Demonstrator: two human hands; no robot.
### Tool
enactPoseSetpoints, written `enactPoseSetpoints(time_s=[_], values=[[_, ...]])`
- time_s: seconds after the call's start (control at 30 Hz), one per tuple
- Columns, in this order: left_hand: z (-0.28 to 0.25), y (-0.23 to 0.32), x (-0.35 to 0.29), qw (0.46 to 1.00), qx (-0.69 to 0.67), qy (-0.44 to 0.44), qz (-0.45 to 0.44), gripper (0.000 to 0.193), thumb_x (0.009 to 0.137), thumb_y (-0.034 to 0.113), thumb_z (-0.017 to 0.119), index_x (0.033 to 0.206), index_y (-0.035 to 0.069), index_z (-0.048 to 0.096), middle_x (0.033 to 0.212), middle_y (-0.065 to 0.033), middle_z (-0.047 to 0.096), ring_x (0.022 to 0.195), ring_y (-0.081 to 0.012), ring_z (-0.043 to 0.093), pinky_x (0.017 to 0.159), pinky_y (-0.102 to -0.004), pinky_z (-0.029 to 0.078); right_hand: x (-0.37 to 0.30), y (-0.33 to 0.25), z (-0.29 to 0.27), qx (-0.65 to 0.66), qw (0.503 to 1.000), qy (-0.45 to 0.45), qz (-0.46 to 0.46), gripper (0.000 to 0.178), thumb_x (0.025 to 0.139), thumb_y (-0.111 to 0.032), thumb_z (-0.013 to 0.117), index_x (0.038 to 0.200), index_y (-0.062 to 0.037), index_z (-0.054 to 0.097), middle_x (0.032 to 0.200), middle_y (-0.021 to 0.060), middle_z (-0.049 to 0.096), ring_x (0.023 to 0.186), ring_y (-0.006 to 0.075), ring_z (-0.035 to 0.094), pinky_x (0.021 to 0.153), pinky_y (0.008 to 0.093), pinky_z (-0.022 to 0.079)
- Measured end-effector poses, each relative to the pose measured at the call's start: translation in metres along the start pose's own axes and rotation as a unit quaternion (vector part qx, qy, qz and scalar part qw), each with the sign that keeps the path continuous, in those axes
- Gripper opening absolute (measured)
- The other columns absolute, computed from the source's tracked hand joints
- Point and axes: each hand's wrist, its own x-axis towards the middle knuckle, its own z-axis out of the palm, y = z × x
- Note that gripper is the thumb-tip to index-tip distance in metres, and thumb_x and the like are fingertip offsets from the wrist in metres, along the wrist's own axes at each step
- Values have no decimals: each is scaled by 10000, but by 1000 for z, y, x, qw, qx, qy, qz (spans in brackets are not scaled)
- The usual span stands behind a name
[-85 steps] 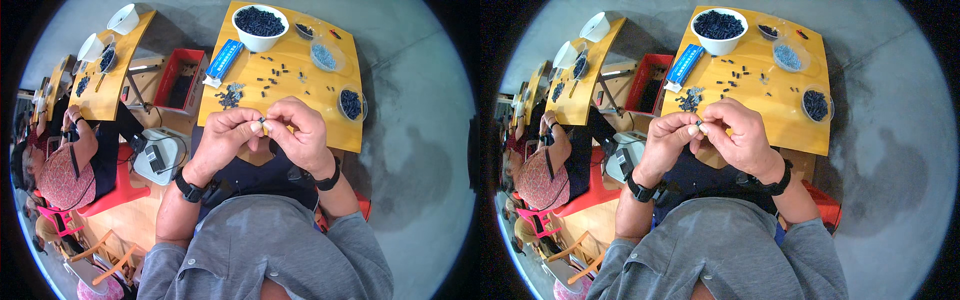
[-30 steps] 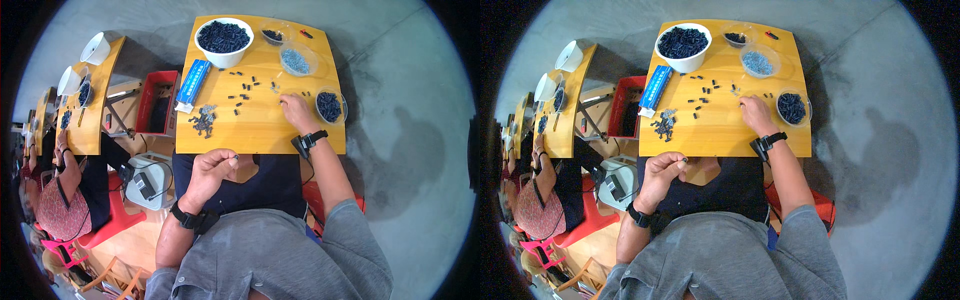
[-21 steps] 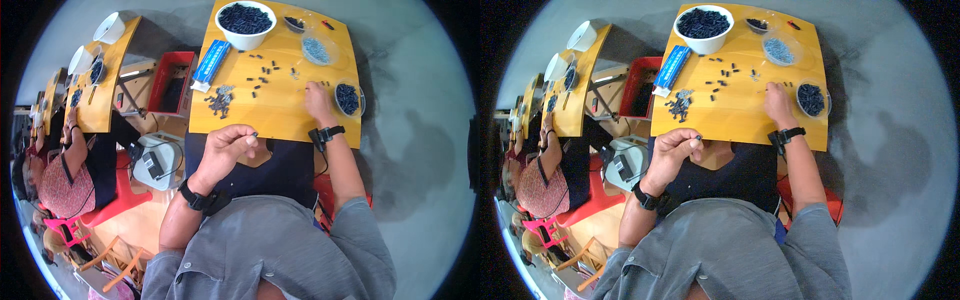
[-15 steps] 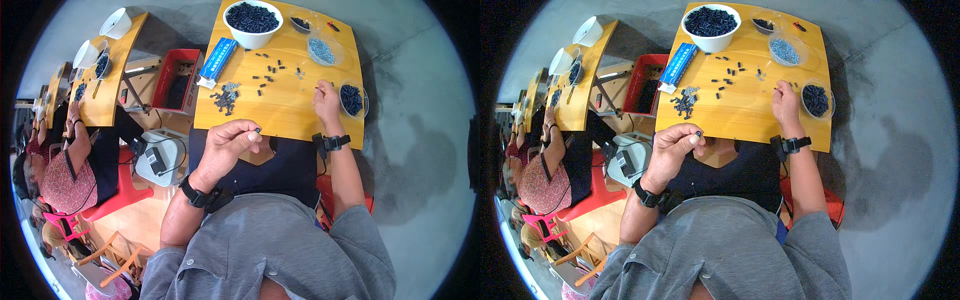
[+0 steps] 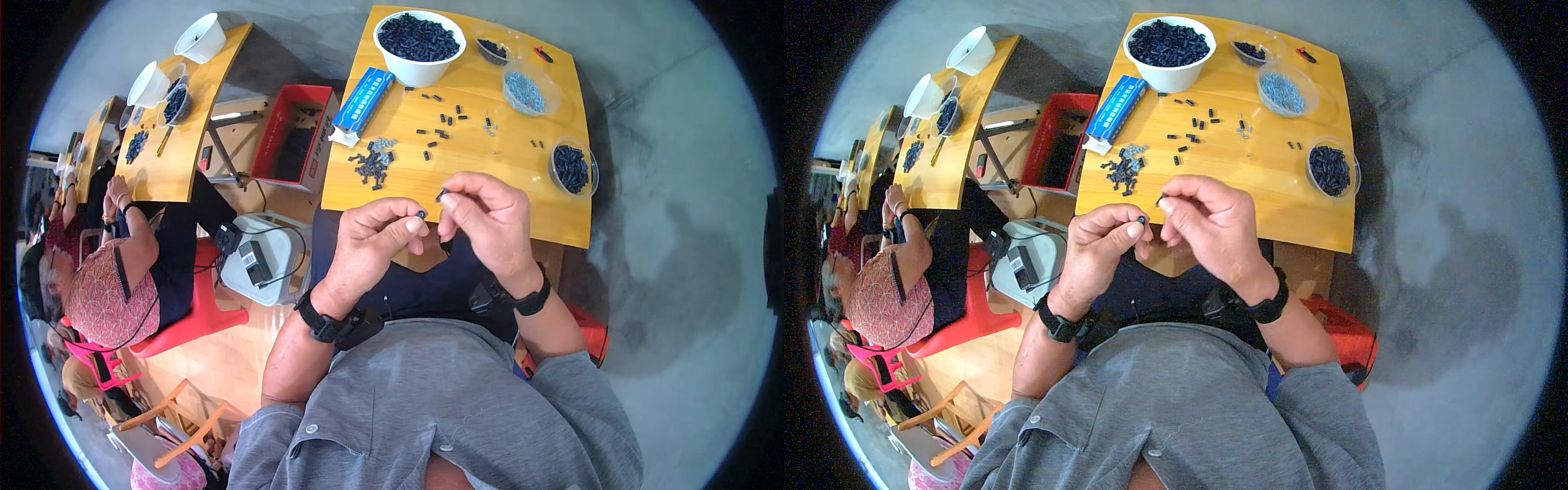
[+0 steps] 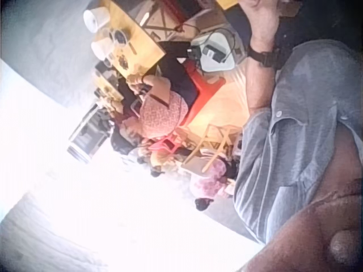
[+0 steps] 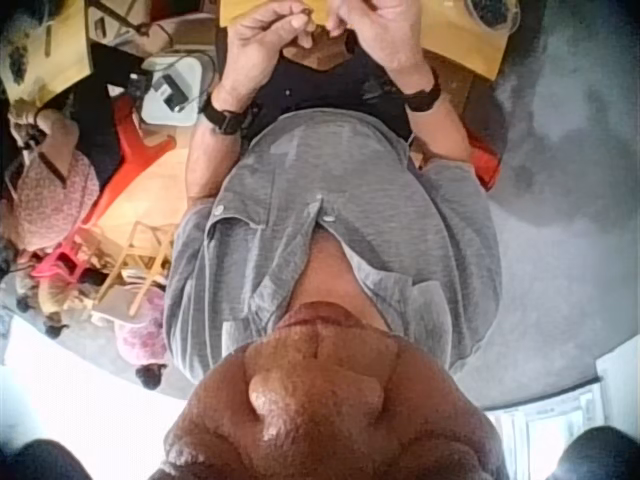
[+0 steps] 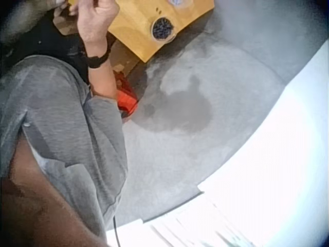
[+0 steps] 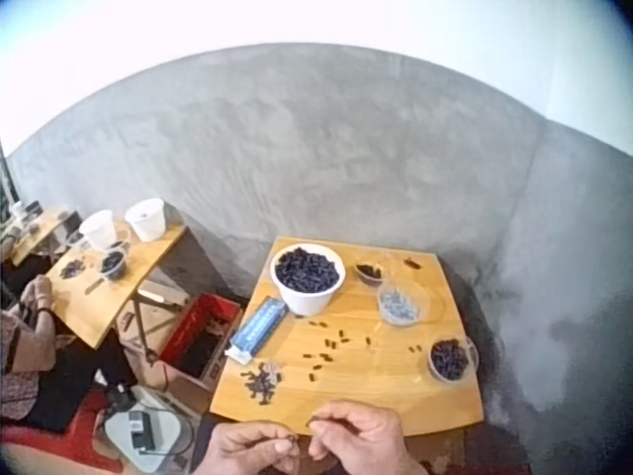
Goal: Assembling small plastic or rubber components by hand at a table in a workshop setting.
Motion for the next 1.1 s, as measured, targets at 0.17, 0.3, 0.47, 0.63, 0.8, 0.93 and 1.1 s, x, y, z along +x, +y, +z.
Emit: enactPoseSetpoints(time_s=[0.17, 0.3, 0.47, 0.63, 0.8, 0.93, 1.1], values=[[1, 2, -1, 1000, -13, -4, 12, 130, 889, 25, 578, 996, -32, 625, 821, -92, 653, 677, -145, 604, 637, -264, 503, -4, 2, 9, -50, 997, -25, -57, 92, 872, 31, 575, 952, 60, 609, 780, 66, 615, 604, 82, 602, 541, 204, 492], [1, 5, -2, 1000, -13, 2, 1, 132, 886, 16, 578, 997, -37, 628, 815, -90, 654, 676, -145, 603, 629, -261, 504, -5, 3, 11, -71, 994, -34, -80, 82, 865, 47, 570, 937, 62, 605, 790, 73, 589, 602, 88, 597, 531, 205, 479], [1, 4, -3, 1000, -13, 12, -10, 131, 883, 8, 577, 993, -41, 630, 815, -87, 654, 680, -140, 603, 623, -252, 501, -4, 4, 13, -83, 990, -39, -108, 69, 860, 55, 569, 919, 56, 603, 779, 70, 571, 600, 90, 586, 524, 207, 466], [1, 2, -2, 1000, -13, 14, -8, 115, 893, 16, 580, 987, -20, 636, 798, -49, 652, 669, -76, 592, 609, -203, 487, -3, 5, 11, -106, 986, -44, -122, 70, 856, 56, 571, 917, 51, 604, 773, 72, 567, 603, 97, 586, 527, 214, 467], [1, 2, -1, 1000, -15, 16, -12, 116, 896, 25, 577, 983, -24, 637, 805, -55, 656, 665, -77, 591, 605, -199, 484, -1, 9, 9, -115, 983, -50, -133, 74, 853, 56, 572, 916, 47, 610, 788, 82, 580, 603, 100, 587, 526, 220, 472], [1, 4, 1, 999, -39, 1, -27, 122, 906, 39, 563, 972, -30, 638, 827, -69, 661, 656, -80, 588, 602, -196, 480, 1, 9, 7, -117, 981, -59, -146, 81, 853, 57, 571, 918, 44, 616, 810, 89, 593, 601, 102, 588, 525, 222, 477], [1, 9, 4, 997, -59, -9, -45, 122, 907, 39, 557, 964, -32, 639, 844, -81, 663, 652, -84, 588, 601, -198, 481, 4, 13, 6, -94, 982, -61, -151, 87, 843, 59, 582, 917, 34, 621, 810, 90, 598, 607, 113, 592, 529, 227, 479]])
